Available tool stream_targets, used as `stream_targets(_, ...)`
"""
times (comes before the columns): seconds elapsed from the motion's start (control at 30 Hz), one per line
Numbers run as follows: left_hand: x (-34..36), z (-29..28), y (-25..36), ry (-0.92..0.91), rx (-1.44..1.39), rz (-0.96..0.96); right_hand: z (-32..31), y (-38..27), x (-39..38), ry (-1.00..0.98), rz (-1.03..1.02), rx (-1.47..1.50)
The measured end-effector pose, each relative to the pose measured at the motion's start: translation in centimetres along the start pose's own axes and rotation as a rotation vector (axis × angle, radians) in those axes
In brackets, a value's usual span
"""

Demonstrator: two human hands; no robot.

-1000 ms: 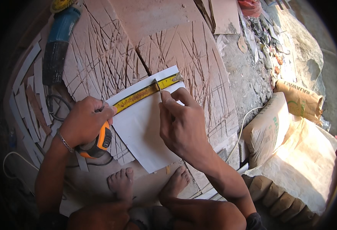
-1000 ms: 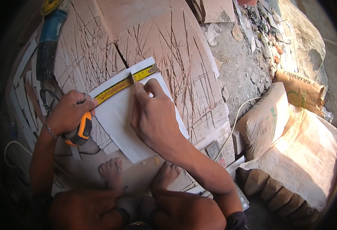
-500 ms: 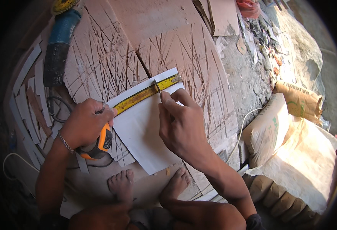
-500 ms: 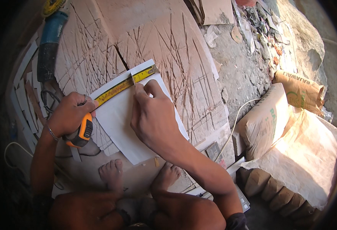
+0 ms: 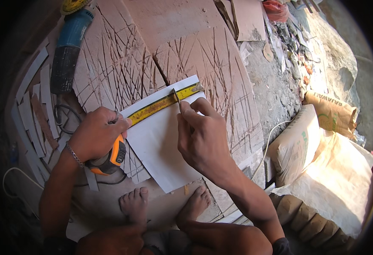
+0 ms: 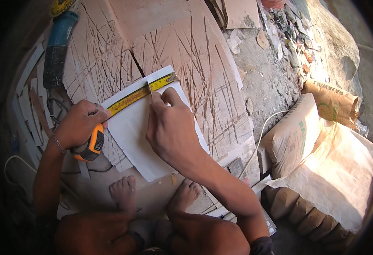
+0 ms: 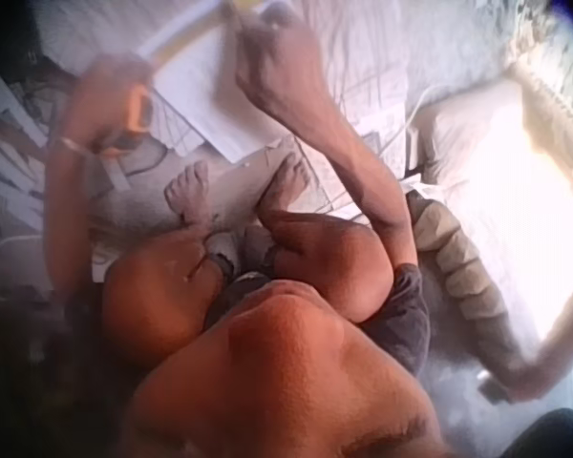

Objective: The person measures a white ceramic tile with a tape measure, marks a line with a utility knife, and cuts the tile using an angle grinder. The person then hands the cut tile to a coworker.

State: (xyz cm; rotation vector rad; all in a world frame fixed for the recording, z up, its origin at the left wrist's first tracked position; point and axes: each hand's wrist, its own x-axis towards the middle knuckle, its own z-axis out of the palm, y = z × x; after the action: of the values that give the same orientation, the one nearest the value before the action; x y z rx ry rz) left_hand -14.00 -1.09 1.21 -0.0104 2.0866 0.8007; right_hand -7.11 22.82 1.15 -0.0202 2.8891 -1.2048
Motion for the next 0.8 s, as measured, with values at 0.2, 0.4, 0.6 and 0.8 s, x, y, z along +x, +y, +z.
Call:
stream_targets(0.2, -0.1, -0.1, 0.3, -0.012, -0.012, -0.015, 0.0, 0.1, -0.1, -0.003, -0.002, 0.000)
stream_targets(0.4, -0.3, -0.3, 0.9, -0.029, 0.010, -0.060, -0.1, 0.1, -0.2, 0.008, 0.001, -0.004)
stream_targets(0.6, -0.3, 0.0, 0.2, 0.000, 0.018, -0.013, -0.2, 0.2, 0.0, 0.014, -0.006, -0.010)
stream_targets(0.8, -2.2, 1.3, -0.7, -0.017, -0.008, 0.125, -5.2, -0.1, -1.9, 0.315, 0.187, 0.253)
